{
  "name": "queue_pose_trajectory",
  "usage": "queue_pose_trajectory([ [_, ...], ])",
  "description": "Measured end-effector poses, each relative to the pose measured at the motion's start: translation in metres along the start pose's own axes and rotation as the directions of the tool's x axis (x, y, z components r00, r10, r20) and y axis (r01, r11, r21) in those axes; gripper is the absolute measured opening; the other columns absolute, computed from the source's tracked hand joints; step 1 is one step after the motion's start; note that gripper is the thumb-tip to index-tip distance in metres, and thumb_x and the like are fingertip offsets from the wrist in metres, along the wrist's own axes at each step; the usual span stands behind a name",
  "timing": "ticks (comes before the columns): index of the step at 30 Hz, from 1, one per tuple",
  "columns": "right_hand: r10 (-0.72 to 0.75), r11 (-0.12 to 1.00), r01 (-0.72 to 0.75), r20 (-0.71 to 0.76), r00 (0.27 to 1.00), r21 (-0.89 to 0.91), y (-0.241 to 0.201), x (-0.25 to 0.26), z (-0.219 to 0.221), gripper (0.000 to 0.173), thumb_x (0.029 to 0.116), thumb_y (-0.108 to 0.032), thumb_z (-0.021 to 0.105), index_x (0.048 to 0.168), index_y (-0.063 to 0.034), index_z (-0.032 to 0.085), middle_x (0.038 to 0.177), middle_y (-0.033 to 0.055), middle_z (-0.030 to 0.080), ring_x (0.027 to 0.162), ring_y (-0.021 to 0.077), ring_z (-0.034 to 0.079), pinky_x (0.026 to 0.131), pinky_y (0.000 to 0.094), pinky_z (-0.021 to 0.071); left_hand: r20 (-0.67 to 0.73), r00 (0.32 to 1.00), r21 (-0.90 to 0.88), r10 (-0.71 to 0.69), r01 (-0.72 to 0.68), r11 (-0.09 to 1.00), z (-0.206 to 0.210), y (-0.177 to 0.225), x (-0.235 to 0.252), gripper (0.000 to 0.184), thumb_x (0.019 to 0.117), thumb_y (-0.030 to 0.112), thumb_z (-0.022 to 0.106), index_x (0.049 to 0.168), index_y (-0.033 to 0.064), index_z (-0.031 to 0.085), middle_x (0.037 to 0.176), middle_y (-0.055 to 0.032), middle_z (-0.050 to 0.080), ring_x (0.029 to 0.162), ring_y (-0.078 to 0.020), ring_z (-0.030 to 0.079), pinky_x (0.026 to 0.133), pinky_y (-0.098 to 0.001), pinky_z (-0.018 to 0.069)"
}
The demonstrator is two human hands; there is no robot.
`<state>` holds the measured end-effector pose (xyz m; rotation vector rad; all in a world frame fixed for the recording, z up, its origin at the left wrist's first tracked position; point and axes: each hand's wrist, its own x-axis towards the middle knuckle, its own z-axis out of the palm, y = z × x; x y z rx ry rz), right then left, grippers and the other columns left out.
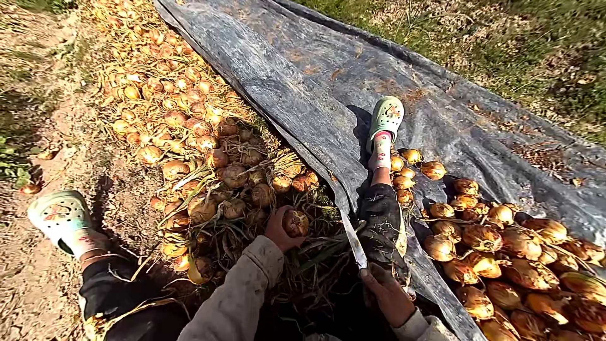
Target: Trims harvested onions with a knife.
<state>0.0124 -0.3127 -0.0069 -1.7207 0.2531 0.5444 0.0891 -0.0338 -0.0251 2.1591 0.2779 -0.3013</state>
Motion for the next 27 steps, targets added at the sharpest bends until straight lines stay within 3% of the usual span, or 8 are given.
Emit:
queue_pose_trajectory([
  [6, -0.011, 0.989, 0.023, 0.081, 0.997, -0.145, -0.018, 0.008, 0.019, 0.07, 0.077, -0.052, 0.075, 0.121, -0.0003, 0.057, 0.081, 0.0006, 0.061, 0.064, 0.0095, 0.059, 0.062, 0.033, 0.0535, -0.084, 0.988, -0.685, 0.13, -0.152, 0.712, 0.015, 0.034, -0.059, 0.101, 0.0674, 0.043, 0.086, 0.146, -0.0032, 0.043, 0.124, -0.0111, 0.066, 0.107, -0.0083, 0.067, 0.093, -0.028, 0.0565],
  [9, -0.078, 0.996, 0.082, 0.095, 0.992, -0.044, -0.018, 0.006, 0.026, 0.101, 0.065, -0.061, 0.082, 0.134, 0.0056, 0.051, 0.096, 0.0034, 0.067, 0.074, 0.008, 0.063, 0.07, 0.0311, 0.0568, -0.205, 0.954, -0.567, 0.219, -0.298, 0.768, 0.04, 0.054, -0.072, 0.09, 0.0762, 0.061, 0.079, 0.13, -0.0073, 0.053, 0.108, -0.0076, 0.072, 0.097, -0.0084, 0.07, 0.088, -0.0297, 0.0594],
  [12, -0.217, 0.903, 0.175, 0.064, 0.974, 0.393, 0.004, 0.008, 0.033, 0.073, 0.0615, -0.05, 0.092, 0.111, -0.0055, 0.063, 0.081, -0.0038, 0.07, 0.064, 0.0043, 0.065, 0.064, 0.024, 0.0581, -0.218, 0.881, -0.152, 0.42, -0.456, 0.877, 0.064, 0.067, -0.093, 0.062, 0.0946, 0.045, 0.067, 0.121, -0.0111, 0.063, 0.114, -0.0198, 0.073, 0.102, -0.0231, 0.074, 0.091, -0.0383, 0.0601],
  [14, -0.232, 0.781, 0.141, 0.074, 0.97, 0.608, 0.021, 0.011, 0.035, 0.052, 0.0649, -0.05, 0.093, 0.095, -0.0152, 0.069, 0.068, -0.0061, 0.068, 0.053, 0.0042, 0.062, 0.052, 0.0235, 0.0557, -0.159, 0.848, 0.002, 0.505, -0.511, 0.859, 0.07, 0.073, -0.102, 0.033, 0.0975, 0.015, 0.063, 0.12, -0.0077, 0.068, 0.129, -0.029, 0.063, 0.107, -0.0339, 0.071, 0.09, -0.0404, 0.0604],
  [17, -0.09, 0.712, -0.002, 0.095, 0.991, 0.702, 0.038, 0.006, 0.031, 0.049, 0.0735, -0.056, 0.086, 0.088, -0.0135, 0.064, 0.059, -0.0032, 0.061, 0.045, 0.0077, 0.058, 0.044, 0.0252, 0.0515, 0.072, 0.874, 0.158, 0.48, -0.485, 0.86, 0.068, 0.073, -0.108, 0.029, 0.0943, -0.004, 0.059, 0.121, -0.0072, 0.07, 0.127, -0.0296, 0.065, 0.11, -0.0417, 0.07, 0.094, -0.0504, 0.058],
  [21, 0.186, 0.748, -0.172, 0.046, 0.981, 0.641, 0.023, -0.004, 0.031, 0.055, 0.1105, -0.042, 0.018, 0.089, -0.0066, 0.055, 0.052, 0.0001, 0.055, 0.038, 0.0089, 0.052, 0.038, 0.0228, 0.0462, 0.34, 0.902, 0.364, 0.267, -0.387, 0.847, 0.071, 0.074, -0.103, 0.03, 0.1036, 0.007, 0.051, 0.126, 0.0002, 0.069, 0.124, -0.0218, 0.071, 0.117, -0.0384, 0.068, 0.102, -0.0597, 0.0463],
  [23, 0.229, 0.765, -0.177, -0.005, 0.974, 0.619, 0.022, -0.002, 0.028, 0.061, 0.1114, -0.042, 0.012, 0.082, -0.0082, 0.054, 0.048, -0.0005, 0.05, 0.035, 0.0091, 0.048, 0.035, 0.0236, 0.0431, 0.44, 0.883, 0.378, 0.16, -0.344, 0.86, 0.077, 0.078, -0.093, 0.033, 0.1081, 0.014, 0.046, 0.13, -0.0004, 0.066, 0.127, -0.0222, 0.069, 0.122, -0.0372, 0.065, 0.109, -0.058, 0.0401],
  [27, 0.137, 0.852, -0.033, -0.162, 0.977, 0.522, 0.02, 0.01, 0.004, 0.057, 0.112, -0.036, 0.017, 0.074, -0.0102, 0.05, 0.044, -0.0025, 0.045, 0.032, 0.0071, 0.042, 0.032, 0.0221, 0.0379, 0.562, 0.776, 0.274, 0.288, -0.503, 0.82, 0.094, 0.098, -0.058, 0.031, 0.1035, 0.003, 0.049, 0.13, -0.0016, 0.065, 0.127, -0.0244, 0.067, 0.127, -0.04, 0.06, 0.118, -0.0613, 0.0303],
])
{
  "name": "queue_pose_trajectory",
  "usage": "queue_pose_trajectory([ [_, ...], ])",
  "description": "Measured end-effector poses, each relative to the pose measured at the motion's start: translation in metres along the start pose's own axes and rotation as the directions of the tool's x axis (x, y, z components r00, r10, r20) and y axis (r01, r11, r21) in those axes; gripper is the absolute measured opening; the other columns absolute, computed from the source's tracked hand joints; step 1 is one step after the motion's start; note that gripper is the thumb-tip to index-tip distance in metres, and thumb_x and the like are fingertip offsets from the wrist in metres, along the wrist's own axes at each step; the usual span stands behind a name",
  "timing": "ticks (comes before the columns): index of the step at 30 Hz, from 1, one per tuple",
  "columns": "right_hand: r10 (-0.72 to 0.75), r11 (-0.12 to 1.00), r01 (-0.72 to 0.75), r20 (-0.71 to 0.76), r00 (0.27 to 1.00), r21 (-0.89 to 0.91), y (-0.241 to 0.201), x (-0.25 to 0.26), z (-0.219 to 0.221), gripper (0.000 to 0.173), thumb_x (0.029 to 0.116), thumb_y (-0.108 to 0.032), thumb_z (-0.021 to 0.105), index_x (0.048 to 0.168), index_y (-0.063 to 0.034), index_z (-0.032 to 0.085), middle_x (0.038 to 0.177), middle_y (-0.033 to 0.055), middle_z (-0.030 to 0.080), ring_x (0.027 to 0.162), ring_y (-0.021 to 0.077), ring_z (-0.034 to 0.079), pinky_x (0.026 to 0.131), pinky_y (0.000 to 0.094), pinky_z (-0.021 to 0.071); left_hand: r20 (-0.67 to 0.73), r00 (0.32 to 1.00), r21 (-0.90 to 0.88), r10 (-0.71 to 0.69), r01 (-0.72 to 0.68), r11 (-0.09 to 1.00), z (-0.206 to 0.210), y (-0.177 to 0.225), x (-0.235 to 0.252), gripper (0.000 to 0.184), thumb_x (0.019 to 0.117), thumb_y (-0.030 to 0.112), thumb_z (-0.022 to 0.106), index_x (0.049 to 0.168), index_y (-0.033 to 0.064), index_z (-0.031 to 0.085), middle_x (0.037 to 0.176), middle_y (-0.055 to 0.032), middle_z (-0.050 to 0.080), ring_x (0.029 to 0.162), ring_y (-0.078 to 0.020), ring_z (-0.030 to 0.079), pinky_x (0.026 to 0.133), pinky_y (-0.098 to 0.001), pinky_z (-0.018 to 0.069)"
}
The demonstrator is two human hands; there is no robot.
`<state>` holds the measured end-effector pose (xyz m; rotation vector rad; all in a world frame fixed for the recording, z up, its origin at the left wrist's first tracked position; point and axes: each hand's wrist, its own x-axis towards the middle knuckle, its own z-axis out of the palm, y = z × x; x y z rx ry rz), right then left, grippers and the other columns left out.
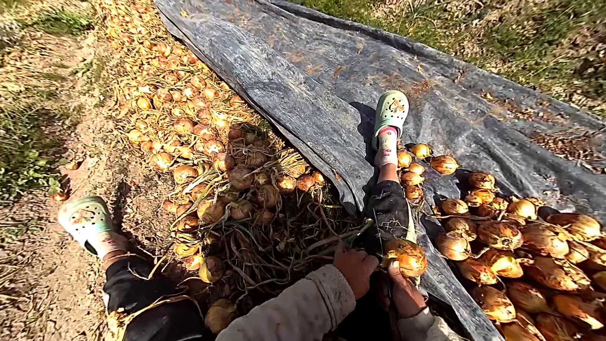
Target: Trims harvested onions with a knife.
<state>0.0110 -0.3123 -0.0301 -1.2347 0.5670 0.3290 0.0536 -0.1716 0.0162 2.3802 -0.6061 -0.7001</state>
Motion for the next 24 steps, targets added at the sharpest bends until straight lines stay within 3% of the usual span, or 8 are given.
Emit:
queue_pose_trajectory([
  [2, -0.214, 0.977, 0.212, -0.064, 0.975, -0.025, -0.016, 0.013, -0.009, 0.053, 0.1108, -0.033, 0.019, 0.071, -0.0136, 0.049, 0.042, -0.0052, 0.045, 0.03, 0.0047, 0.041, 0.03, 0.0203, 0.0373, -0.038, 0.991, -0.004, 0.128, -0.128, 0.992, -0.016, 0.012, 0.028, 0.032, 0.103, 0.002, 0.049, 0.13, -0.002, 0.065, 0.128, -0.0266, 0.066, 0.124, -0.0422, 0.062, 0.11, -0.0567, 0.044],
  [4, -0.383, 0.923, 0.37, -0.136, 0.914, -0.106, -0.045, 0.019, -0.017, 0.05, 0.1114, -0.031, 0.019, 0.073, -0.0152, 0.048, 0.042, -0.0076, 0.044, 0.031, 0.0033, 0.042, 0.031, 0.0199, 0.0383, -0.104, 0.975, -0.036, 0.199, -0.203, 0.978, -0.041, 0.034, 0.049, 0.032, 0.1008, -0.002, 0.052, 0.13, -0.0029, 0.066, 0.127, -0.0282, 0.065, 0.122, -0.0446, 0.062, 0.103, -0.0569, 0.0495],
  [8, -0.577, 0.813, 0.514, -0.267, 0.772, -0.272, -0.104, 0.009, -0.025, 0.051, 0.1107, -0.029, 0.014, 0.075, -0.0162, 0.048, 0.046, -0.0114, 0.045, 0.035, 0.0006, 0.043, 0.036, 0.0191, 0.0405, -0.243, 0.968, -0.066, -0.067, 0.053, 0.996, -0.084, 0.023, 0.077, 0.031, 0.1033, 0.002, 0.052, 0.132, -0.0007, 0.063, 0.134, -0.0246, 0.063, 0.126, -0.0409, 0.061, 0.104, -0.0574, 0.0491],
  [13, -0.481, 0.859, 0.415, -0.196, 0.855, -0.298, -0.1, 0.01, -0.06, 0.056, 0.1097, -0.032, 0.004, 0.085, -0.0101, 0.049, 0.05, -0.0087, 0.049, 0.039, 0.0025, 0.047, 0.04, 0.0203, 0.0442, -0.101, 0.869, 0.183, -0.485, 0.495, 0.849, -0.088, -0.091, 0.05, 0.053, 0.0958, 0.009, 0.065, 0.147, 0.0057, 0.052, 0.148, -0.0228, 0.053, 0.139, -0.0443, 0.047, 0.104, -0.063, 0.0465],
  [17, -0.364, 0.909, 0.3, -0.201, 0.909, -0.29, -0.065, -0.003, -0.05, 0.046, 0.1099, -0.027, 0.01, 0.096, -0.008, 0.05, 0.059, -0.0104, 0.048, 0.047, -0.0014, 0.048, 0.049, 0.0176, 0.0464, 0.112, 0.806, 0.439, -0.581, 0.484, 0.757, -0.092, -0.169, -0.001, 0.041, 0.0976, 0.003, 0.062, 0.139, 0.0015, 0.06, 0.144, -0.0232, 0.056, 0.141, -0.0485, 0.044, 0.103, -0.0669, 0.0467],
  [20, -0.307, 0.933, 0.264, -0.161, 0.938, -0.243, -0.036, -0.002, -0.041, 0.049, 0.111, -0.032, 0.017, 0.088, -0.0099, 0.054, 0.052, -0.0086, 0.052, 0.04, 0.0024, 0.05, 0.041, 0.021, 0.0465, 0.18, 0.822, 0.525, -0.54, 0.383, 0.76, -0.103, -0.195, -0.016, 0.044, 0.0965, 0.0, 0.061, 0.14, 0.0085, 0.062, 0.155, -0.0137, 0.049, 0.147, -0.0459, 0.036, 0.105, -0.0682, 0.0437],
  [22, -0.303, 0.929, 0.273, -0.09, 0.949, -0.25, -0.038, -0.01, -0.021, 0.045, 0.1108, -0.028, 0.019, 0.089, -0.0107, 0.055, 0.051, -0.0104, 0.052, 0.04, 0.0008, 0.049, 0.041, 0.0189, 0.0463, 0.186, 0.794, 0.48, -0.578, 0.44, 0.759, -0.107, -0.196, -0.014, 0.044, 0.0996, 0.004, 0.06, 0.143, 0.0095, 0.06, 0.164, -0.0154, 0.036, 0.149, -0.05, 0.03, 0.109, -0.0712, 0.0377],
  [24, -0.313, 0.92, 0.294, -0.035, 0.949, -0.259, -0.044, -0.015, -0.005, 0.04, 0.1095, -0.023, 0.022, 0.089, -0.0116, 0.054, 0.051, -0.0118, 0.052, 0.04, -0.0009, 0.049, 0.041, 0.017, 0.0458, 0.116, 0.726, 0.331, -0.678, 0.615, 0.715, -0.108, -0.191, -0.009, 0.048, 0.1026, 0.012, 0.058, 0.15, 0.0102, 0.051, 0.163, -0.0254, 0.031, 0.145, -0.0535, 0.034, 0.111, -0.0698, 0.0363],
])
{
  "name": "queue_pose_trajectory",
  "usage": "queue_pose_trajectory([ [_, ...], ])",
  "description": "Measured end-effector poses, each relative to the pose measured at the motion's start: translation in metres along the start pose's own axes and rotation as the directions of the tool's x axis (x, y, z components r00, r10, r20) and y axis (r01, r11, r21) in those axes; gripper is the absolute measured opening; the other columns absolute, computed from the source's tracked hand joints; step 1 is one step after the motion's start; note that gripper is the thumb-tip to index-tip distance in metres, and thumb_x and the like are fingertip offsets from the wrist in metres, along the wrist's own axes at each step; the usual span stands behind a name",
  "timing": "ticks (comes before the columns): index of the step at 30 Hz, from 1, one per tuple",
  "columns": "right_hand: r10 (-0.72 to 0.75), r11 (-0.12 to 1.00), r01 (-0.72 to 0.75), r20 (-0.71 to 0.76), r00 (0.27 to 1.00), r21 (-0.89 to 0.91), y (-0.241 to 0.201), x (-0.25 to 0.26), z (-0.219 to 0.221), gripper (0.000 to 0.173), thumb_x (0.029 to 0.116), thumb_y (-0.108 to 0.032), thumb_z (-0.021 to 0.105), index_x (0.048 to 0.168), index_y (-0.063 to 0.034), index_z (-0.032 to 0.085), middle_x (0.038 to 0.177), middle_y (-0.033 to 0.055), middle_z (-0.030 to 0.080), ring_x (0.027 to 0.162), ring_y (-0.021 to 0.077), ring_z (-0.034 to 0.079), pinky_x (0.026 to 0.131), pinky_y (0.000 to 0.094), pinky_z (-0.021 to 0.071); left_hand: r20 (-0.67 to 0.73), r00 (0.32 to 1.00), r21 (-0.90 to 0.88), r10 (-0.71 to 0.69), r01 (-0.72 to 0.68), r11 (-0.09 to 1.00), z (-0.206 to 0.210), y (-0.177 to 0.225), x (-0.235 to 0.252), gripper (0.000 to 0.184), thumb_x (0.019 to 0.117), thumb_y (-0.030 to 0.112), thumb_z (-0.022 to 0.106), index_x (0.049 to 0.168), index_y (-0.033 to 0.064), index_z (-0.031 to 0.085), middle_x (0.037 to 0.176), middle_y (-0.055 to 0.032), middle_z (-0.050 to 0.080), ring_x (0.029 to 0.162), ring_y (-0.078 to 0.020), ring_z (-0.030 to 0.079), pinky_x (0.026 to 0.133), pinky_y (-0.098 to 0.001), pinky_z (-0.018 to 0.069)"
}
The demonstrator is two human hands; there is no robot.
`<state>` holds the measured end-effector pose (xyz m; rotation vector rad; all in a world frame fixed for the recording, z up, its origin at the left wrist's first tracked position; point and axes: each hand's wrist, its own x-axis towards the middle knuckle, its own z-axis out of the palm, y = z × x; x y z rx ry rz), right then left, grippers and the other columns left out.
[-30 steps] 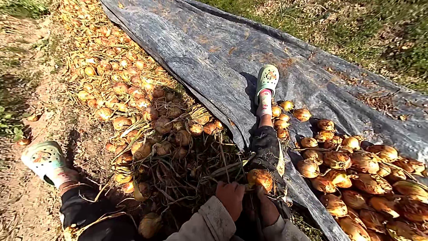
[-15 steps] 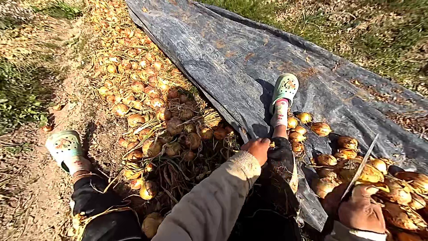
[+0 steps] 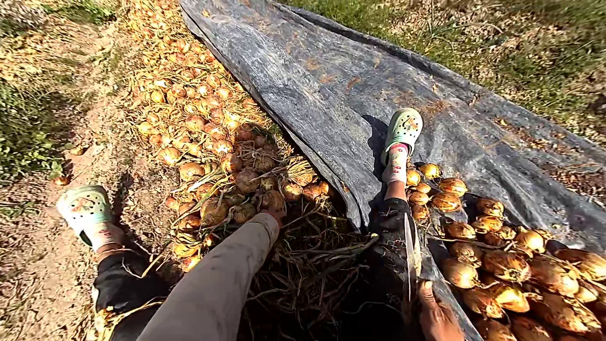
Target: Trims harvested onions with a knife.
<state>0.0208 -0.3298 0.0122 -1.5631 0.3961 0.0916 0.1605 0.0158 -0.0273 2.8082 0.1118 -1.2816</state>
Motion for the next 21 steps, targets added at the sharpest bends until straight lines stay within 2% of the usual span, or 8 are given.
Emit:
queue_pose_trajectory([
  [2, -0.023, 1.0, 0.023, 0.049, 0.999, -0.001, -0.003, -0.004, 0.005, 0.038, 0.1084, -0.022, 0.024, 0.088, -0.0115, 0.054, 0.052, -0.012, 0.052, 0.04, -0.0006, 0.049, 0.042, 0.0172, 0.0463, -0.047, 0.99, -0.211, -0.135, 0.122, 0.97, -0.001, 0.006, 0.004, 0.052, 0.1044, 0.016, 0.056, 0.155, 0.0089, 0.044, 0.161, -0.0312, 0.03, 0.145, -0.0515, 0.036, 0.116, -0.0638, 0.0345],
  [5, -0.029, 0.999, 0.027, 0.119, 0.992, 0.017, -0.001, -0.008, 0.004, 0.037, 0.108, -0.019, 0.025, 0.089, -0.0101, 0.055, 0.052, -0.0113, 0.054, 0.041, -0.0003, 0.05, 0.043, 0.0176, 0.0473, -0.21, 0.937, -0.478, -0.278, 0.149, 0.866, -0.005, 0.005, 0.013, 0.046, 0.1017, 0.01, 0.059, 0.142, -0.0096, 0.05, 0.152, -0.0307, 0.045, 0.145, -0.042, 0.042, 0.119, -0.0523, 0.0343],
  [9, 0.066, 0.998, -0.066, 0.123, 0.99, 0.001, 0.01, -0.016, 0.001, 0.035, 0.1083, -0.016, 0.027, 0.089, -0.009, 0.056, 0.052, -0.0108, 0.052, 0.042, 0.0, 0.05, 0.045, 0.0179, 0.0471, -0.034, 0.995, -0.028, -0.098, 0.097, 0.995, -0.032, 0.005, -0.022, 0.053, 0.1057, 0.012, 0.051, 0.153, -0.0078, 0.038, 0.161, -0.0331, 0.029, 0.144, -0.0528, 0.036, 0.117, -0.062, 0.0329],
  [13, 0.159, 0.985, -0.147, 0.136, 0.978, -0.093, 0.009, -0.023, 0.003, 0.034, 0.1085, -0.015, 0.031, 0.089, -0.0075, 0.057, 0.053, -0.0103, 0.051, 0.044, 0.0001, 0.05, 0.047, 0.0191, 0.047, -0.066, 0.998, 0.208, 0.016, -0.002, 0.978, -0.043, -0.003, -0.047, 0.035, 0.1021, 0.009, 0.056, 0.134, -0.0052, 0.06, 0.159, -0.0228, 0.039, 0.142, -0.0491, 0.041, 0.11, -0.065, 0.041],
  [16, 0.177, 0.98, -0.16, 0.154, 0.972, -0.121, 0.008, -0.021, 0.006, 0.032, 0.1087, -0.016, 0.033, 0.093, -0.0046, 0.058, 0.054, -0.0082, 0.05, 0.044, 0.0016, 0.049, 0.046, 0.0203, 0.0461, -0.165, 0.977, 0.28, 0.135, -0.085, 0.956, -0.057, 0.007, -0.088, 0.04, 0.0997, 0.004, 0.06, 0.139, -0.004, 0.057, 0.16, -0.0185, 0.038, 0.146, -0.0462, 0.036, 0.105, -0.0606, 0.0473],
  [18, 0.177, 0.98, -0.155, 0.186, 0.967, -0.127, 0.006, -0.018, 0.01, 0.03, 0.1076, -0.016, 0.034, 0.092, -0.0058, 0.058, 0.054, -0.0081, 0.05, 0.043, 0.0021, 0.048, 0.046, 0.0207, 0.0454, -0.426, 0.883, 0.099, 0.194, -0.168, 0.981, -0.052, 0.01, -0.114, 0.036, 0.0991, 0.001, 0.061, 0.135, -0.0029, 0.061, 0.149, -0.0202, 0.049, 0.141, -0.0449, 0.043, 0.107, -0.0577, 0.0469],
  [20, 0.167, 0.982, -0.141, 0.231, 0.959, -0.125, 0.003, -0.016, 0.014, 0.025, 0.1059, -0.017, 0.04, 0.095, -0.0057, 0.058, 0.055, -0.0078, 0.05, 0.044, 0.0025, 0.048, 0.046, 0.021, 0.0454, -0.795, 0.573, -0.077, 0.198, -0.419, 0.905, -0.023, 0.013, -0.12, 0.021, 0.0926, -0.002, 0.067, 0.113, -0.0063, 0.073, 0.13, -0.0249, 0.063, 0.126, -0.0489, 0.055, 0.101, -0.0631, 0.0477],
  [21, 0.157, 0.984, -0.128, 0.259, 0.953, -0.123, 0.003, -0.014, 0.016, 0.02, 0.1034, -0.02, 0.044, 0.097, -0.0057, 0.058, 0.057, -0.0077, 0.051, 0.045, 0.003, 0.049, 0.047, 0.0218, 0.0462, -0.871, 0.468, -0.144, 0.148, -0.532, 0.834, -0.009, 0.02, -0.122, 0.019, 0.0923, -0.003, 0.064, 0.109, -0.0075, 0.072, 0.127, -0.0246, 0.065, 0.124, -0.0481, 0.056, 0.101, -0.066, 0.0448],
])
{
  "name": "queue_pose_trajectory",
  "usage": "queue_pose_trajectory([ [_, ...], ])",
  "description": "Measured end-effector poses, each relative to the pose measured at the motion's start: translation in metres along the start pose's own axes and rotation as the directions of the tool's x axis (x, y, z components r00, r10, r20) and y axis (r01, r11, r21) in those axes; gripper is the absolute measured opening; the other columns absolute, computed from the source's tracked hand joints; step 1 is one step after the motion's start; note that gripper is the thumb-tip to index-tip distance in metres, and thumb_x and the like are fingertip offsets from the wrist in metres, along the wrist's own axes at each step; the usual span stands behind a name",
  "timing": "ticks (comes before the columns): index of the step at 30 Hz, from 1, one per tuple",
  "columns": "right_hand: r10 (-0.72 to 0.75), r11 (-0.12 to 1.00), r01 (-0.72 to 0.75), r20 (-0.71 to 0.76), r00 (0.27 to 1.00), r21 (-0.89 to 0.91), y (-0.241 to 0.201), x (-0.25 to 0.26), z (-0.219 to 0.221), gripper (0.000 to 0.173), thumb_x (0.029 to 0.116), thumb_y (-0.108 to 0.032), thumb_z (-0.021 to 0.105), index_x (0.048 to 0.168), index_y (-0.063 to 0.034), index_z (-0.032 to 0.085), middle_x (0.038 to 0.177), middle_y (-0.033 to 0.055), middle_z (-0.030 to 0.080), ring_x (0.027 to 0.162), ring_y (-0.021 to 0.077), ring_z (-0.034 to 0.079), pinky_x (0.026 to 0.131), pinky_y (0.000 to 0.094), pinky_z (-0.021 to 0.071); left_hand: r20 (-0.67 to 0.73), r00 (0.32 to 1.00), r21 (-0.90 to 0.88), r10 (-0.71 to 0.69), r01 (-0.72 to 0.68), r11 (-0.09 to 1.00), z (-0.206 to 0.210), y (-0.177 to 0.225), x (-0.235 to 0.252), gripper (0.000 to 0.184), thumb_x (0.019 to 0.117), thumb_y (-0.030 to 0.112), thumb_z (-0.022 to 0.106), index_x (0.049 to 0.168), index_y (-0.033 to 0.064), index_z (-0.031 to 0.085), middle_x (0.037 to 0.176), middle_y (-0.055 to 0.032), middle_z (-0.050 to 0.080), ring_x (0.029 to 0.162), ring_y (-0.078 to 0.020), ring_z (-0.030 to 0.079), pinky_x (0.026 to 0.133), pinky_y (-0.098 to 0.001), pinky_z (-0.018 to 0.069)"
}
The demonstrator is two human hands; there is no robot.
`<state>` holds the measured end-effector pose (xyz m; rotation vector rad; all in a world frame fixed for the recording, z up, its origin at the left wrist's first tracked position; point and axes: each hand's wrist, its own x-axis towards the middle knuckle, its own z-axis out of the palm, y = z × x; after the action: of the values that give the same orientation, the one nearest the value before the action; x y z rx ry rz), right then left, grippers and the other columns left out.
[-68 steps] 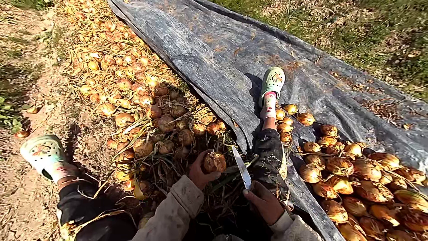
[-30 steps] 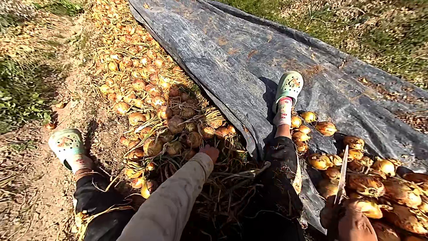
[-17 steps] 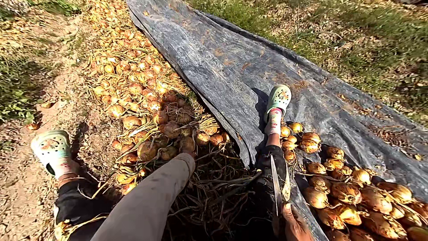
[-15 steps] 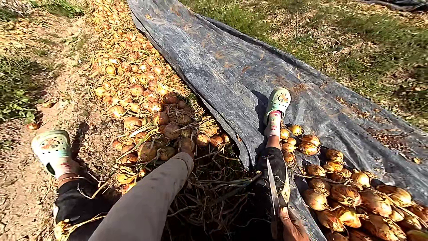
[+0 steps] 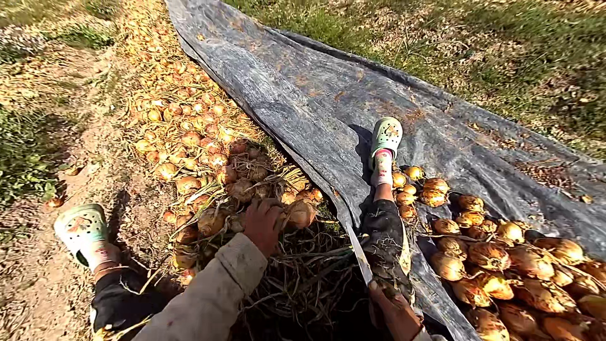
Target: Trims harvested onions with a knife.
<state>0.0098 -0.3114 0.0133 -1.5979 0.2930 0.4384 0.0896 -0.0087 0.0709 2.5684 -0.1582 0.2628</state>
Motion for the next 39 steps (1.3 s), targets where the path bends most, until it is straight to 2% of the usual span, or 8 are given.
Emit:
queue_pose_trajectory([
  [4, -0.038, 0.996, 0.044, 0.076, 0.996, -0.078, -0.003, 0.007, 0.011, 0.074, 0.0759, -0.049, 0.075, 0.124, 0.0024, 0.055, 0.076, -0.0021, 0.061, 0.057, 0.0069, 0.057, 0.057, 0.0292, 0.0532, -0.144, 0.965, -0.459, -0.219, 0.13, 0.879, 0.048, 0.054, -0.053, 0.032, 0.0969, 0.005, 0.046, 0.117, -0.0107, 0.065, 0.098, -0.0157, 0.071, 0.093, -0.0151, 0.069, 0.087, -0.0317, 0.0561],
  [6, -0.023, 0.999, 0.025, 0.084, 0.996, -0.023, -0.004, 0.006, 0.019, 0.093, 0.067, -0.054, 0.082, 0.131, 0.0054, 0.051, 0.085, 0.0003, 0.063, 0.062, 0.0072, 0.058, 0.06, 0.0294, 0.0539, -0.178, 0.981, -0.394, -0.075, -0.001, 0.919, 0.077, 0.079, -0.08, 0.027, 0.0922, 0.0, 0.051, 0.108, -0.0134, 0.068, 0.095, -0.0221, 0.073, 0.09, -0.0256, 0.073, 0.086, -0.0376, 0.0588],
  [10, 0.144, 0.859, -0.17, 0.091, 0.985, 0.483, 0.021, 0.005, 0.028, 0.021, 0.1002, -0.028, 0.051, 0.097, -0.0076, 0.057, 0.061, -0.0018, 0.062, 0.047, 0.0067, 0.058, 0.046, 0.0239, 0.0513, 0.003, 0.954, -0.14, 0.3, -0.297, 0.945, 0.112, 0.091, -0.11, 0.027, 0.0802, -0.006, 0.065, 0.105, -0.0015, 0.076, 0.091, -0.0193, 0.074, 0.083, -0.0372, 0.075, 0.073, -0.0497, 0.0626],
  [15, 0.391, 0.788, -0.343, 0.015, 0.92, 0.511, 0.032, 0.003, 0.02, 0.045, 0.1129, -0.032, 0.03, 0.082, -0.008, 0.053, 0.047, 0.0005, 0.048, 0.035, 0.0091, 0.046, 0.036, 0.0232, 0.0428, 0.781, 0.624, -0.113, 0.036, 0.083, 0.99, 0.096, 0.108, -0.078, 0.036, 0.1009, -0.002, 0.049, 0.136, -0.0047, 0.058, 0.136, -0.0276, 0.061, 0.125, -0.0432, 0.062, 0.104, -0.0566, 0.0499],
  [22, -0.194, 0.949, 0.294, -0.528, 0.827, 0.112, -0.019, 0.025, -0.024, 0.048, 0.111, -0.025, 0.021, 0.075, -0.0123, 0.05, 0.045, -0.008, 0.046, 0.035, 0.0037, 0.044, 0.036, 0.0218, 0.0413, 0.521, 0.828, -0.281, 0.208, -0.063, 0.958, 0.107, 0.145, 0.015, 0.032, 0.0993, -0.001, 0.051, 0.127, -0.0021, 0.067, 0.13, -0.0258, 0.066, 0.121, -0.0421, 0.064, 0.1, -0.058, 0.0514],
  [30, -0.139, 0.974, 0.208, -0.479, 0.867, 0.093, -0.035, 0.014, -0.083, 0.056, 0.1093, -0.033, 0.003, 0.087, -0.0109, 0.049, 0.052, -0.0092, 0.05, 0.043, 0.0025, 0.051, 0.046, 0.0209, 0.0484, 0.591, 0.758, 0.436, -0.276, -0.013, 0.9, 0.124, -0.02, 0.079, 0.046, 0.0935, 0.02, 0.069, 0.133, -0.0035, 0.062, 0.146, -0.0258, 0.053, 0.14, -0.0455, 0.045, 0.11, -0.0619, 0.0411],
  [34, -0.039, 0.979, 0.11, -0.369, 0.928, 0.172, 0.0, 0.01, -0.056, 0.046, 0.1115, -0.032, 0.017, 0.095, -0.0085, 0.053, 0.057, -0.0088, 0.054, 0.047, 0.0033, 0.054, 0.05, 0.0232, 0.0514, 0.685, 0.576, 0.614, -0.445, -0.129, 0.779, 0.088, -0.064, 0.089, 0.05, 0.0999, 0.008, 0.06, 0.147, -0.0032, 0.048, 0.157, -0.0268, 0.039, 0.148, -0.0485, 0.032, 0.113, -0.064, 0.0359],
  [39, -0.019, 0.984, 0.049, -0.171, 0.985, 0.172, -0.003, -0.005, -0.012, 0.037, 0.1105, -0.02, 0.023, 0.093, -0.0078, 0.053, 0.053, -0.009, 0.054, 0.044, 0.0024, 0.053, 0.049, 0.0208, 0.0505, 0.554, 0.571, 0.666, -0.606, 0.131, 0.734, 0.055, -0.065, 0.083, 0.037, 0.1037, 0.006, 0.051, 0.138, -0.0081, 0.055, 0.144, -0.0296, 0.054, 0.137, -0.048, 0.048, 0.107, -0.0619, 0.0448],
])
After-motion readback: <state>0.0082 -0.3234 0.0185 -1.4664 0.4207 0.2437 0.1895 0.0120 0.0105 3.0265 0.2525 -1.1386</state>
